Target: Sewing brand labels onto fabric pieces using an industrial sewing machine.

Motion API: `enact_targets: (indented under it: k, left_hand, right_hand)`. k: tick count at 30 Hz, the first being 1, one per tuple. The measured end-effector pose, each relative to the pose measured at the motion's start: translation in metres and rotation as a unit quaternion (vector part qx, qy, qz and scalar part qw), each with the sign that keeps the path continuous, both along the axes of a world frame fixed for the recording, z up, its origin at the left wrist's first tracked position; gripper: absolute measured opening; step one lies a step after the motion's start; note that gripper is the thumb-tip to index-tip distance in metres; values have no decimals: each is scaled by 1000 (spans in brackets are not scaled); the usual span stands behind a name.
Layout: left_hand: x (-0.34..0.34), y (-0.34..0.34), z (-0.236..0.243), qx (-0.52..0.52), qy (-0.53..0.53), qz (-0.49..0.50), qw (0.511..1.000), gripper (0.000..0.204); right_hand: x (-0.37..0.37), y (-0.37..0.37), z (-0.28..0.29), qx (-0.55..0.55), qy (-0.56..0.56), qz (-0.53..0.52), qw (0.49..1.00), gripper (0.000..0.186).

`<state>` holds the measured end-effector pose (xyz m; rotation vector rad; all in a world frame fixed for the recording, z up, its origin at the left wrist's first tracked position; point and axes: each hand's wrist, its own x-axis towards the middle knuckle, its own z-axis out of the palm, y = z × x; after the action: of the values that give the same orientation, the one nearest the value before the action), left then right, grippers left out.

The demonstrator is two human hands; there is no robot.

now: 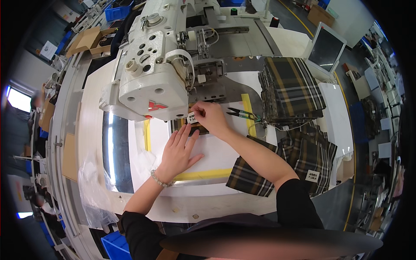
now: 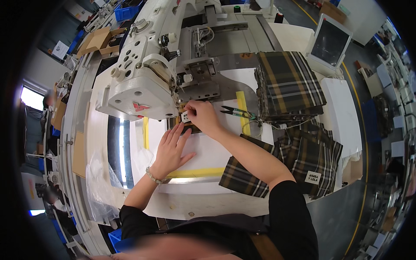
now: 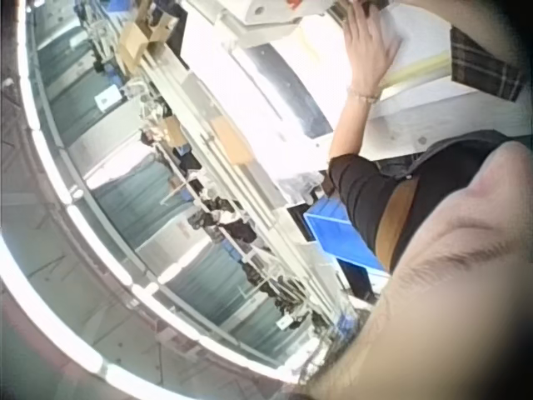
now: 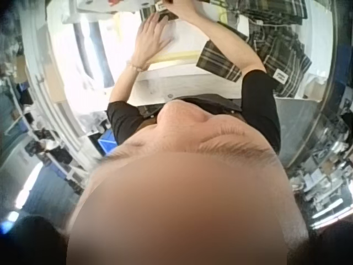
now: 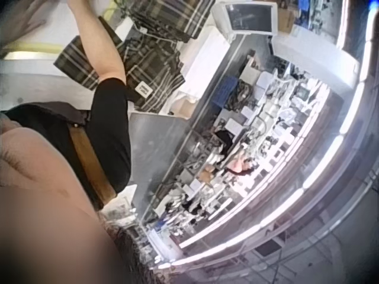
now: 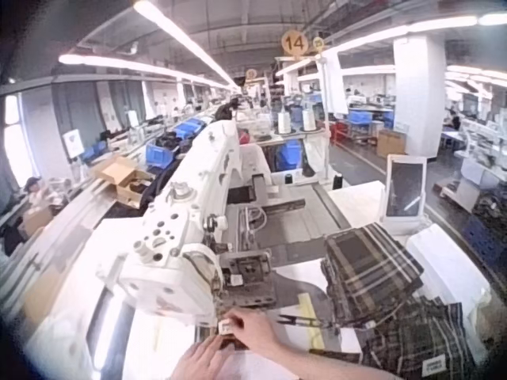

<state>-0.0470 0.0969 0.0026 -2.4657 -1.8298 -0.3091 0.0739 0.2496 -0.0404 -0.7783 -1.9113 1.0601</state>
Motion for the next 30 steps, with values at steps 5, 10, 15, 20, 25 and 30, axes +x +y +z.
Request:
enact_targets:
  k: [5, 10, 15, 20, 25, 30]
  left_hand:
    - [-9, 16, -6, 23, 5, -43, 999, 68]
    - [-16, 22, -15, 32, -6, -69, 997, 67]
    - [-19, 22, -17, 55, 5, -66, 996, 64]
    - [-20, 21, -19, 63, 5, -53, 997, 63]
    - [-23, 19, -17, 68, 13, -45, 997, 64]
    - [-24, 17, -18, 64, 27, -18, 997, 64]
  right_hand:
    - [-1, 0, 1, -12, 3, 8, 1000, 9]
    - [1, 0, 3, -1, -5, 14, 1000, 8]
    - [3, -1, 10, -16, -20, 28, 999, 8]
    - [3, -1, 12, -22, -23, 23, 999, 10]
    - [5, -2, 19, -19, -69, 28, 997, 9]
    - [4, -1, 21, -25, -75, 26, 996, 9]
